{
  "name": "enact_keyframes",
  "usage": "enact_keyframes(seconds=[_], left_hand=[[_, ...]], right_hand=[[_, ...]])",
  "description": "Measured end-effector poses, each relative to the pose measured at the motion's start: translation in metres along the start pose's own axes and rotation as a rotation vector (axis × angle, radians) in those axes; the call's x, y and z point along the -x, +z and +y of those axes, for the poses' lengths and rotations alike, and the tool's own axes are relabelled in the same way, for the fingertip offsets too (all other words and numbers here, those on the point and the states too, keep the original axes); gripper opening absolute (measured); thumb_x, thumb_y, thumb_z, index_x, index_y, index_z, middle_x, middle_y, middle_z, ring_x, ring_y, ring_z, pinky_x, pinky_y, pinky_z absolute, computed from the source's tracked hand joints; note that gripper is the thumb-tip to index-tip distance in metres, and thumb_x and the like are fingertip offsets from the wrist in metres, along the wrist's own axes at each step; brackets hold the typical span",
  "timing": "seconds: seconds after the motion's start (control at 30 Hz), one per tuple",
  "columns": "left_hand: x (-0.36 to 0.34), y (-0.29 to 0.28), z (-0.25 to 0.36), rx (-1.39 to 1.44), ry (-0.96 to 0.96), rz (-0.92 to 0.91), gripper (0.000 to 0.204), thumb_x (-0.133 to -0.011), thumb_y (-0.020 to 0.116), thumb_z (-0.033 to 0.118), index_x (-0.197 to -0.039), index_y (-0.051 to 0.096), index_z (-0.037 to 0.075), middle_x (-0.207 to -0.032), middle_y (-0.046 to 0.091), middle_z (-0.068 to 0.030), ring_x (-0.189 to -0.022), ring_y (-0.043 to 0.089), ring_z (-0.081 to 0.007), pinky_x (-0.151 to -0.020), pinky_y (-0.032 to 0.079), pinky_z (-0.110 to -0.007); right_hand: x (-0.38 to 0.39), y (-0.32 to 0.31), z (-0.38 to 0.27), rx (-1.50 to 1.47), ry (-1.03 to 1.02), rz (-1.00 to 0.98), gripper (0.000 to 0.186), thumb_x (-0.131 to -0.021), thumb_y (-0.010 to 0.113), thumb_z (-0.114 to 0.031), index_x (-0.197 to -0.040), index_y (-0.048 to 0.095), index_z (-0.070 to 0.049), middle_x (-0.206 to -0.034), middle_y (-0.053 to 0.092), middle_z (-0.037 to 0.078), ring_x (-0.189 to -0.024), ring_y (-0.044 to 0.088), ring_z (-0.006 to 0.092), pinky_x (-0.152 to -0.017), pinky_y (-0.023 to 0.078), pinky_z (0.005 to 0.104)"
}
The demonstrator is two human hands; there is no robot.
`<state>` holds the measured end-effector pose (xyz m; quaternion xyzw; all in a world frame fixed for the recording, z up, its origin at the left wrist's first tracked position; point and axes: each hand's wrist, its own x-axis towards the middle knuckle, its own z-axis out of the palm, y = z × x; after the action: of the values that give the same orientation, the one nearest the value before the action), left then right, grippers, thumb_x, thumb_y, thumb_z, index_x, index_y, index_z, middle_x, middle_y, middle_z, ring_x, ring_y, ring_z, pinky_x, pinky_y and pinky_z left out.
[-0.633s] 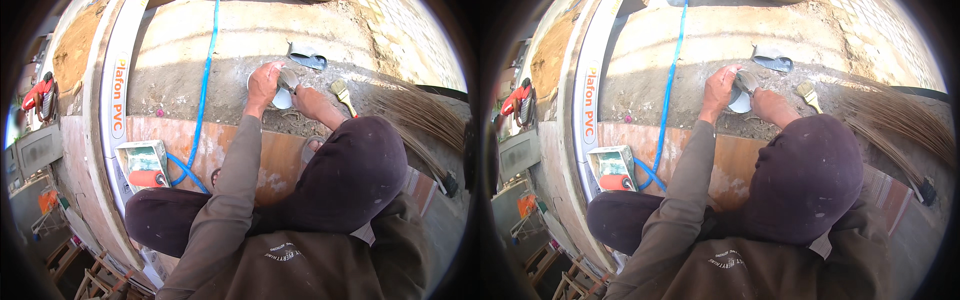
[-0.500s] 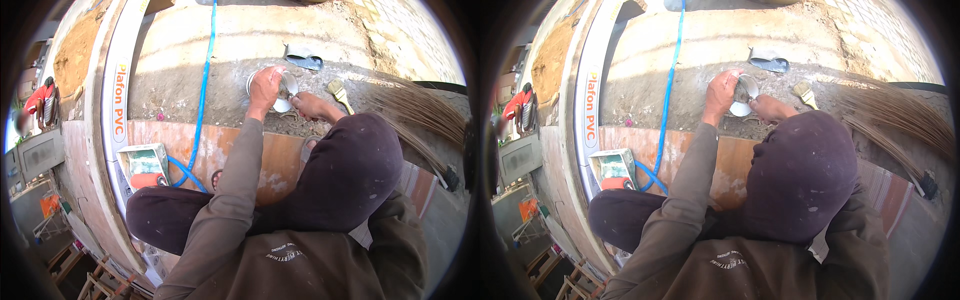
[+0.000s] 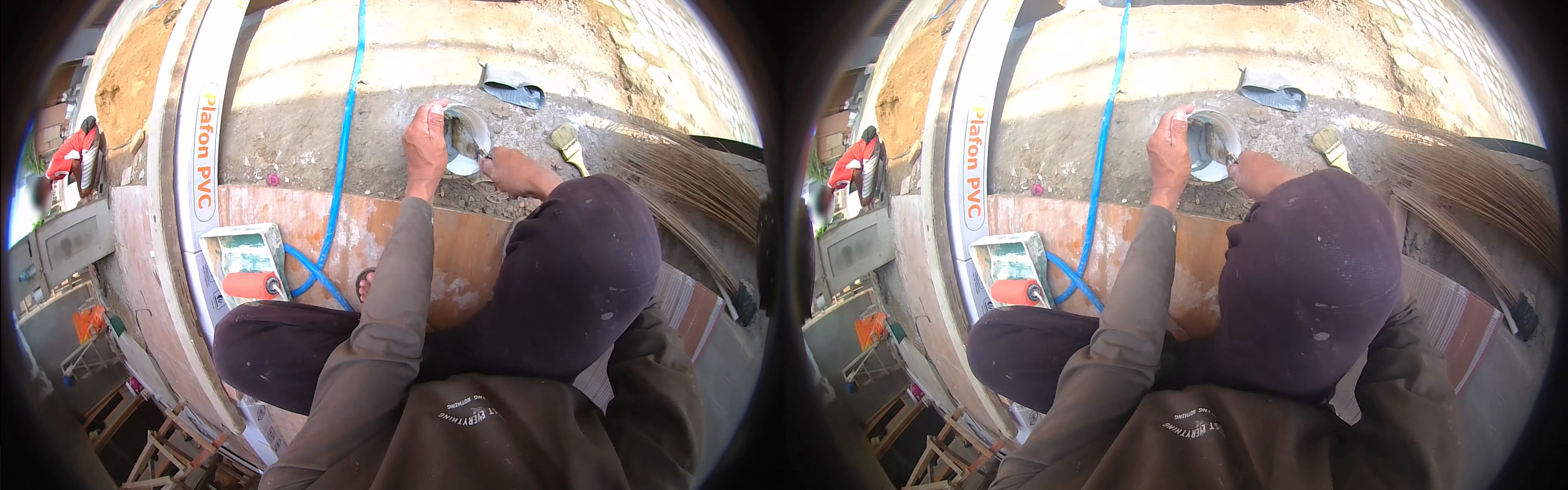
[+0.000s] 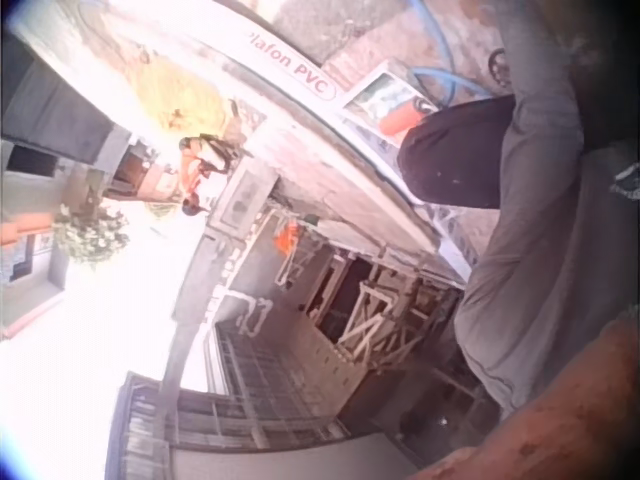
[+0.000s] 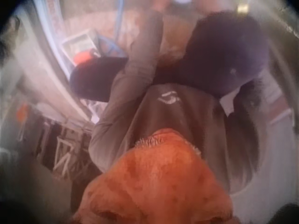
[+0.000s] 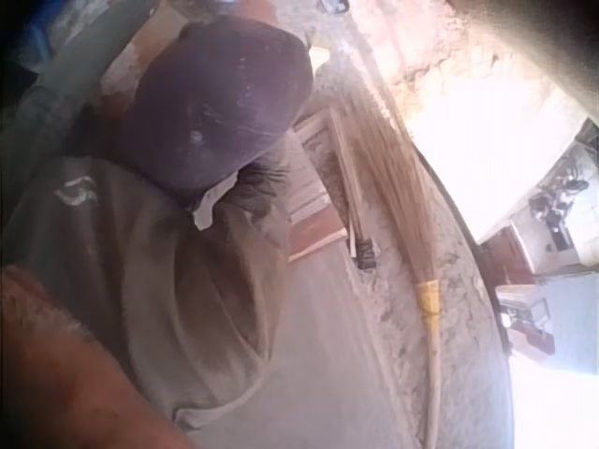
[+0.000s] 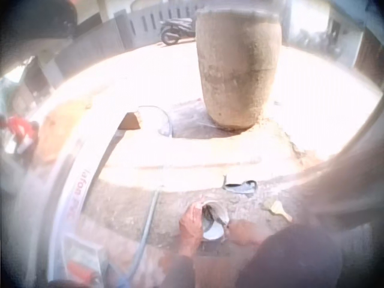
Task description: The person sits on the floor and prepares paint for application. They handle a paint roller and tray, then open a small paint can and stir the contents with a brush and a scraper.
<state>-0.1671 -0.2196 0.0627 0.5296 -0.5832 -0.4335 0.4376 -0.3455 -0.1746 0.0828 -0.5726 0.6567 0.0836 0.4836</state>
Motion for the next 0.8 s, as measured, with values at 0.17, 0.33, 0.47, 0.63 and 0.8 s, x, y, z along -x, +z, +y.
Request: enact_keyframes(seconds=[0.17, 0.33, 0.47, 0.63, 0.8], left_hand=[[0.014, 0.001, -0.009, -0.151, 0.066, 0.006, 0.037, -0.11, 0.048, 0.034, -0.119, 0.069, 0.005, -0.11, 0.073, -0.0127, -0.105, 0.068, -0.0252, -0.093, 0.05, -0.036], [0.0, -0.032, -0.01, -0.116, 0.004, -0.059, 0.04, -0.098, 0.066, 0.041, -0.111, 0.061, 0.003, -0.106, 0.065, -0.0153, -0.105, 0.06, -0.032, -0.097, 0.045, -0.045], [-0.006, -0.036, -0.018, -0.234, -0.027, -0.197, 0.054, -0.086, 0.077, 0.045, -0.111, 0.055, 0.003, -0.115, 0.057, -0.0188, -0.111, 0.052, -0.0363, -0.1, 0.042, -0.048], [0.009, -0.02, -0.012, -0.266, -0.081, -0.255, 0.052, -0.089, 0.07, 0.046, -0.127, 0.06, 0.012, -0.133, 0.052, -0.0255, -0.124, 0.049, -0.0434, -0.108, 0.038, -0.052], [0.022, -0.024, -0.017, -0.285, -0.026, -0.203, 0.05, -0.092, 0.066, 0.046, -0.136, 0.066, 0.022, -0.145, 0.044, -0.032, -0.13, 0.044, -0.0483, -0.114, 0.034, -0.052]], right_hand=[[0.005, 0.012, 0.009, -0.188, -0.047, -0.014, 0.043, -0.105, 0.049, -0.039, -0.097, 0.057, 0.002, -0.078, 0.069, 0.021, -0.062, 0.07, 0.0327, -0.059, 0.054, 0.0455], [0.046, -0.021, -0.034, 0.548, -0.193, 0.394, 0.03, -0.101, 0.057, -0.031, -0.104, 0.061, -0.001, -0.081, 0.073, 0.02, -0.078, 0.075, 0.0354, -0.068, 0.059, 0.0449], [0.038, -0.02, -0.029, 0.623, -0.19, 0.35, 0.027, -0.1, 0.058, -0.027, -0.104, 0.061, -0.001, -0.084, 0.075, 0.018, -0.08, 0.075, 0.0368, -0.073, 0.06, 0.0463], [0.019, 0.012, -0.017, 0.32, 0.019, 0.208, 0.034, -0.1, 0.056, -0.03, -0.112, 0.064, 0.001, -0.088, 0.074, 0.021, -0.095, 0.074, 0.0374, -0.084, 0.058, 0.0481], [0.003, 0.007, 0.006, -0.135, 0.006, -0.113, 0.041, -0.103, 0.051, -0.037, -0.104, 0.061, 0.002, -0.083, 0.071, 0.024, -0.075, 0.072, 0.0377, -0.071, 0.056, 0.0471]])
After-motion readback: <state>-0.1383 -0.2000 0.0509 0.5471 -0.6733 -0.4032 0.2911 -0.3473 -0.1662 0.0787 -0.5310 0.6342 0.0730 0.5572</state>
